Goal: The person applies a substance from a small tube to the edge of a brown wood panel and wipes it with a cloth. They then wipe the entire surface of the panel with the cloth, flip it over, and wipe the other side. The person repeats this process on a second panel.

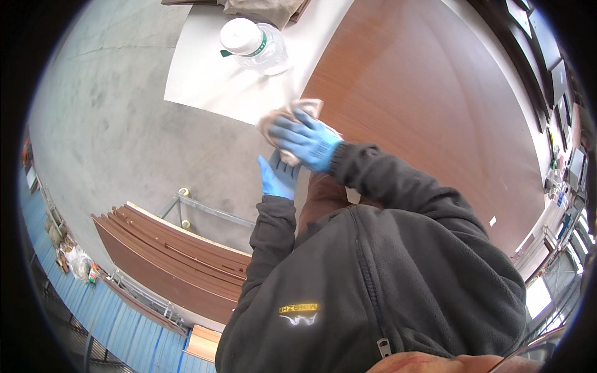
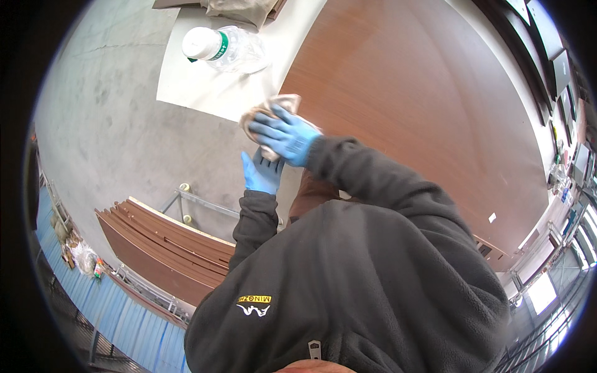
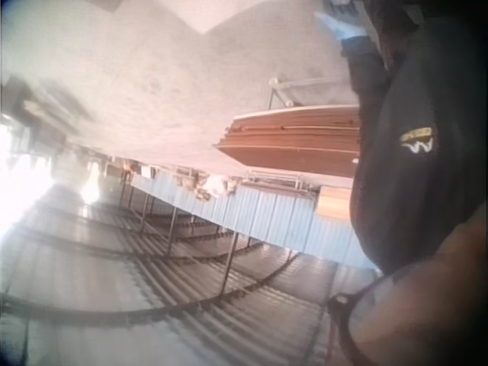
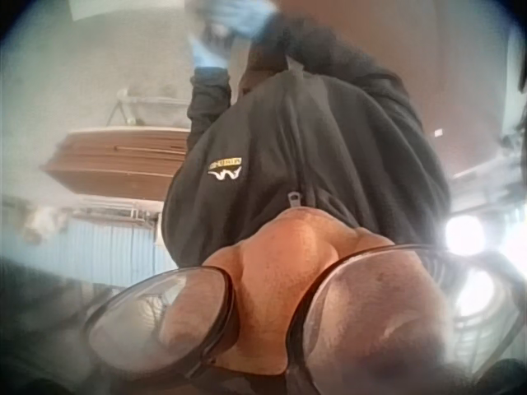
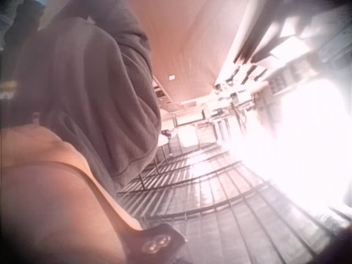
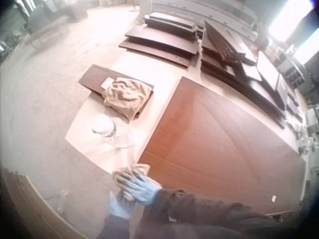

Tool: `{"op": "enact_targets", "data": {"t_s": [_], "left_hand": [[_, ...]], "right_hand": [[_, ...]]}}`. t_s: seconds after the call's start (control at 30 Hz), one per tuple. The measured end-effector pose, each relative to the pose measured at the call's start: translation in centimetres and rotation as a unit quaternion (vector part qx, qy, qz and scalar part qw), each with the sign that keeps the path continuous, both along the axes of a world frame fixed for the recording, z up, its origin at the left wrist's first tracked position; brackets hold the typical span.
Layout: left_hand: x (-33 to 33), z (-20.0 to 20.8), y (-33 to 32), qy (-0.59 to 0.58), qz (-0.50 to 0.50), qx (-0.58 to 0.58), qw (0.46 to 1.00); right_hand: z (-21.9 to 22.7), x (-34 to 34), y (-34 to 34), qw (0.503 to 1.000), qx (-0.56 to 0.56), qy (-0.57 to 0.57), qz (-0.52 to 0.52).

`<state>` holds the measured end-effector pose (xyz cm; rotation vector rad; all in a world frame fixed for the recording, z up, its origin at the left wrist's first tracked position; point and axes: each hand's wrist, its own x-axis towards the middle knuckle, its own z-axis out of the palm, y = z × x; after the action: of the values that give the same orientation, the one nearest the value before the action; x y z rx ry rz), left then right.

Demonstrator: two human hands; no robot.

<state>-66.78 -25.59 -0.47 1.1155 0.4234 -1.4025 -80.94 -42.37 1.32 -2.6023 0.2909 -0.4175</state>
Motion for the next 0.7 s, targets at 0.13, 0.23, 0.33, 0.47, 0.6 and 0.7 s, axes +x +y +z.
{"op": "enact_targets", "data": {"t_s": [0.13, 0.23, 0.33, 0.47, 0.6, 0.7], "left_hand": [[-0.7, 0.1, -1.2, 0.007, -0.012, -0.027, 1.0], [-1.5, -0.7, -1.2, -0.039, -0.042, -0.01, 0.998], [-2.5, -1.8, -0.7, -0.078, -0.051, 0.012, 0.996], [-3.5, -2.6, -0.3, -0.033, -0.099, 0.005, 0.995], [-3.7, -2.5, -0.2, -0.035, -0.062, 0.03, 0.997], [-3.1, -2.6, 0.1, -0.015, -0.043, 0.029, 0.999]], "right_hand": [[0.5, -3.0, -0.5, 0.996, -0.017, -0.059, -0.063], [2.9, -11.2, -0.5, 0.998, 0.0, -0.033, -0.058], [2.6, -9.5, -1.2, 0.998, -0.011, 0.005, -0.068], [0.1, -0.8, -2.9, 0.997, -0.008, -0.029, -0.074], [1.6, -8.1, -1.6, 0.996, -0.046, -0.018, -0.068], [4.6, -20.7, 1.4, 0.996, 0.007, 0.062, -0.061]]}}
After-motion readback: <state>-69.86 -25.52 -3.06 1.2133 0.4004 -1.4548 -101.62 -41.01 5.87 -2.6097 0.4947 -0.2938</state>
